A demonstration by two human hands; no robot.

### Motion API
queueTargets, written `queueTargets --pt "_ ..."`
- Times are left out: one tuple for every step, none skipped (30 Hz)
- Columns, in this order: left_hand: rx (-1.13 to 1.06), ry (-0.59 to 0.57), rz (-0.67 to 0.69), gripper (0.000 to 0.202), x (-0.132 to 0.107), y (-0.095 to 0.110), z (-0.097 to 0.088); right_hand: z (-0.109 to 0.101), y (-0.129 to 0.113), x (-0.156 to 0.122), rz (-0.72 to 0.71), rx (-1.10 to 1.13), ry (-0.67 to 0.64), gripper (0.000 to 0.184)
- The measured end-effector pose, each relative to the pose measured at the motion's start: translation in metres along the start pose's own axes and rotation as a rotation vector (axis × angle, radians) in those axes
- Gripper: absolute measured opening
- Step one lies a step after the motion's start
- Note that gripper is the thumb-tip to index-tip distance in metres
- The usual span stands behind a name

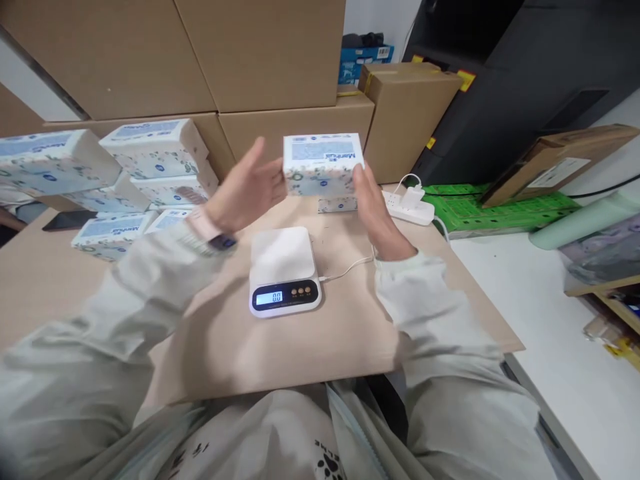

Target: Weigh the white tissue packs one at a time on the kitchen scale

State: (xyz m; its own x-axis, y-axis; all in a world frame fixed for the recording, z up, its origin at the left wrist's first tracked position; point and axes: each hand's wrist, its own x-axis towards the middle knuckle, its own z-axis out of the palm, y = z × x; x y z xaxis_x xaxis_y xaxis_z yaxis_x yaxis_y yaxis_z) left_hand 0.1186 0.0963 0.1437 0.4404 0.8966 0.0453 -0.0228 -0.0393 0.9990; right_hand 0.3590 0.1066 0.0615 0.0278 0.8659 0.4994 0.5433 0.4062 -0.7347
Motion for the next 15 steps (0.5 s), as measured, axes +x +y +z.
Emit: queueTargets --pt "0.000 0.010 -0.003 0.068 -0.027 0.003 -0.007 -0.002 -0.015 -0.016 0.008 0.048 -0.068 0.078" --pt "0.003 0.028 -0.012 0.066 -0.053 0.005 -0.013 -0.003 -0.031 -0.032 0.014 0.093 -0.137 0.078" --pt "0.004 0.036 -0.021 0.065 -0.078 0.004 -0.017 -0.003 -0.044 -0.048 0.022 0.135 -0.205 0.078" --pt "0.004 0.049 -0.027 0.066 -0.100 0.000 -0.021 -0.002 -0.056 -0.063 0.040 0.171 -0.280 0.080" --pt "0.003 0.059 -0.039 0.067 -0.118 -0.005 -0.023 0.000 -0.065 -0.076 0.061 0.203 -0.345 0.080" --pt "0.000 0.067 -0.052 0.069 -0.133 -0.012 -0.025 0.002 -0.071 -0.087 0.085 0.228 -0.403 0.080" --pt "-0.004 0.077 -0.065 0.070 -0.143 -0.020 -0.026 0.006 -0.075 -0.095 0.111 0.247 -0.449 0.078" --pt "-0.011 0.083 -0.079 0.070 -0.150 -0.029 -0.027 0.010 -0.076 -0.102 0.134 0.261 -0.478 0.077" --pt "-0.021 0.087 -0.091 0.070 -0.154 -0.037 -0.028 0.014 -0.075 -0.106 0.152 0.270 -0.495 0.075" --pt "-0.033 0.087 -0.099 0.069 -0.155 -0.044 -0.028 0.018 -0.074 -0.110 0.163 0.281 -0.503 0.074" --pt "-0.047 0.084 -0.108 0.069 -0.155 -0.050 -0.029 0.022 -0.071 -0.112 0.167 0.296 -0.504 0.074" --pt "-0.062 0.078 -0.119 0.069 -0.154 -0.055 -0.029 0.026 -0.069 -0.115 0.163 0.315 -0.503 0.073" --pt "-0.077 0.072 -0.133 0.069 -0.153 -0.059 -0.030 0.029 -0.066 -0.117 0.155 0.333 -0.504 0.071" --pt "-0.090 0.065 -0.152 0.069 -0.153 -0.063 -0.031 0.031 -0.062 -0.119 0.144 0.340 -0.506 0.070" --pt "-0.098 0.067 -0.172 0.069 -0.153 -0.068 -0.033 0.032 -0.058 -0.122 0.135 0.326 -0.486 0.068"
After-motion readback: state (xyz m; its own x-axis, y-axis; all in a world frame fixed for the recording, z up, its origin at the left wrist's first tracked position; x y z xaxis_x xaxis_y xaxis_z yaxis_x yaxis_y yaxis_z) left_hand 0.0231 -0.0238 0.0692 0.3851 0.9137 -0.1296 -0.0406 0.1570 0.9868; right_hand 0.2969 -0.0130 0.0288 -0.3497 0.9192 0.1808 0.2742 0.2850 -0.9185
